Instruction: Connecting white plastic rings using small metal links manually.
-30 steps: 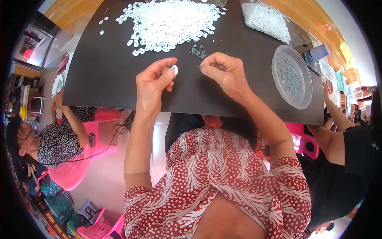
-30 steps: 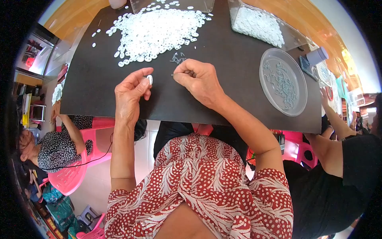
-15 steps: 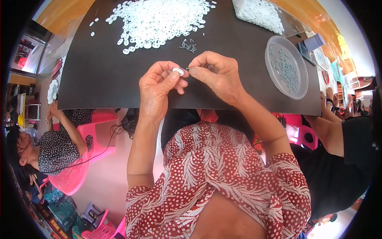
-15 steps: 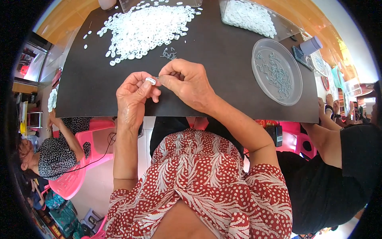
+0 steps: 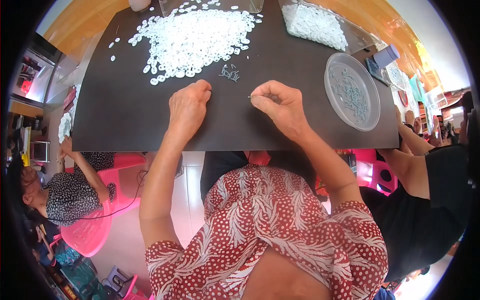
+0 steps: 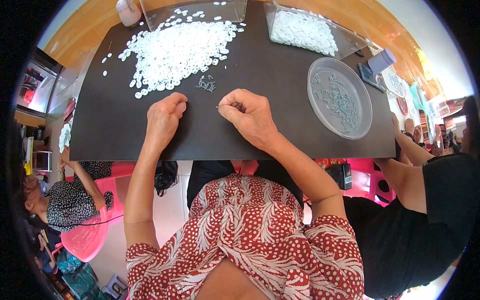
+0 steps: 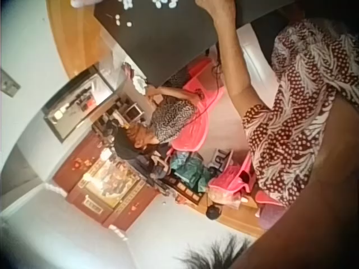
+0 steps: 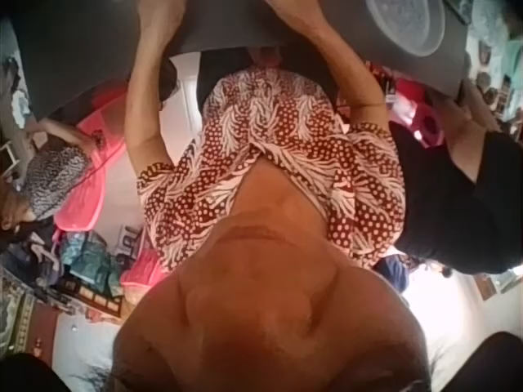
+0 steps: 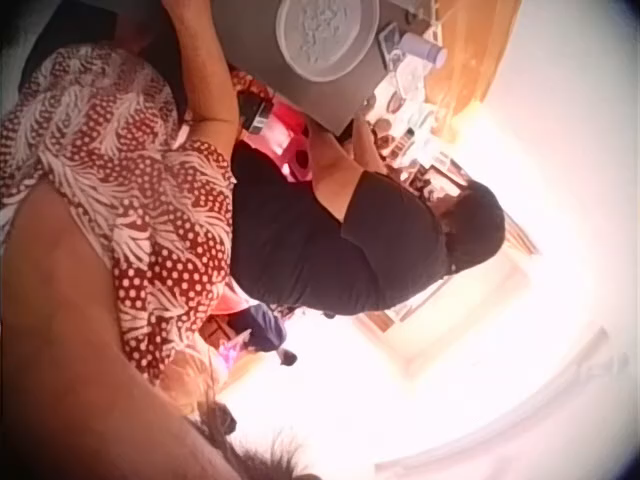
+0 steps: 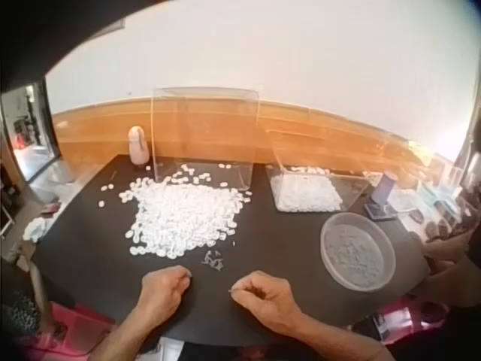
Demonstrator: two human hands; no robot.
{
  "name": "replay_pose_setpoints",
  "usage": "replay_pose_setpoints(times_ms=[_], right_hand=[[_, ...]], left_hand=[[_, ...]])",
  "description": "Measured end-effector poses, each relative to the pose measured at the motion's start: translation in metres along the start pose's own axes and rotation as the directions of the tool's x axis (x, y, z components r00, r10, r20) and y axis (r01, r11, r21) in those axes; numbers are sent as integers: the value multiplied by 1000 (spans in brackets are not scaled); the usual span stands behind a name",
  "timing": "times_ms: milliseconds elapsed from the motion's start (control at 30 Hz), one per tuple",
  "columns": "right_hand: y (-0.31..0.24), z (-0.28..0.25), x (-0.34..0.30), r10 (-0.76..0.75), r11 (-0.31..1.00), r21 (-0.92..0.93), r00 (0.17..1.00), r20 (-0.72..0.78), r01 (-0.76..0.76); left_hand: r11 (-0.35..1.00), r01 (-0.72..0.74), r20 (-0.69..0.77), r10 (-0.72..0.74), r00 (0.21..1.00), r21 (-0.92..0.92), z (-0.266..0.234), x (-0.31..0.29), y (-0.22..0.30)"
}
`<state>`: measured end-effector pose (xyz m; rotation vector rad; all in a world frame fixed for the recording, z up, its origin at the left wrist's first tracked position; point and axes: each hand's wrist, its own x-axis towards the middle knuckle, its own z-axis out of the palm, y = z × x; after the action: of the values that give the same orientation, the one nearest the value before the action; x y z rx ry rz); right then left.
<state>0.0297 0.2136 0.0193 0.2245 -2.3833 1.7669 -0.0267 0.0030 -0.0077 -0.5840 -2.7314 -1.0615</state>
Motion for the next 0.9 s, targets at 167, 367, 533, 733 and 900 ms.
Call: replay_pose_setpoints(times_ms=[167,367,533,733,900], right_hand=[[1,-8,4,7,1000,-10,1000,-17,-7],[1,-12,10,38,999,-6,999,0,-38],[1,-13,12,-5,1000,2,999,-33,5],[6,-16,13,19,1000,16,998,-56,-18],[8,-15,15,18,999,35,999,-43,-16]], left_hand=[[956,-76,27,71,997,284,-5,13,4],[935,-193,-179,253,951,298,21,49,7],[910,-204,-136,268,954,361,44,85,1],[896,-206,-60,249,967,394,50,98,3],[929,-128,-16,142,990,346,47,108,6]])
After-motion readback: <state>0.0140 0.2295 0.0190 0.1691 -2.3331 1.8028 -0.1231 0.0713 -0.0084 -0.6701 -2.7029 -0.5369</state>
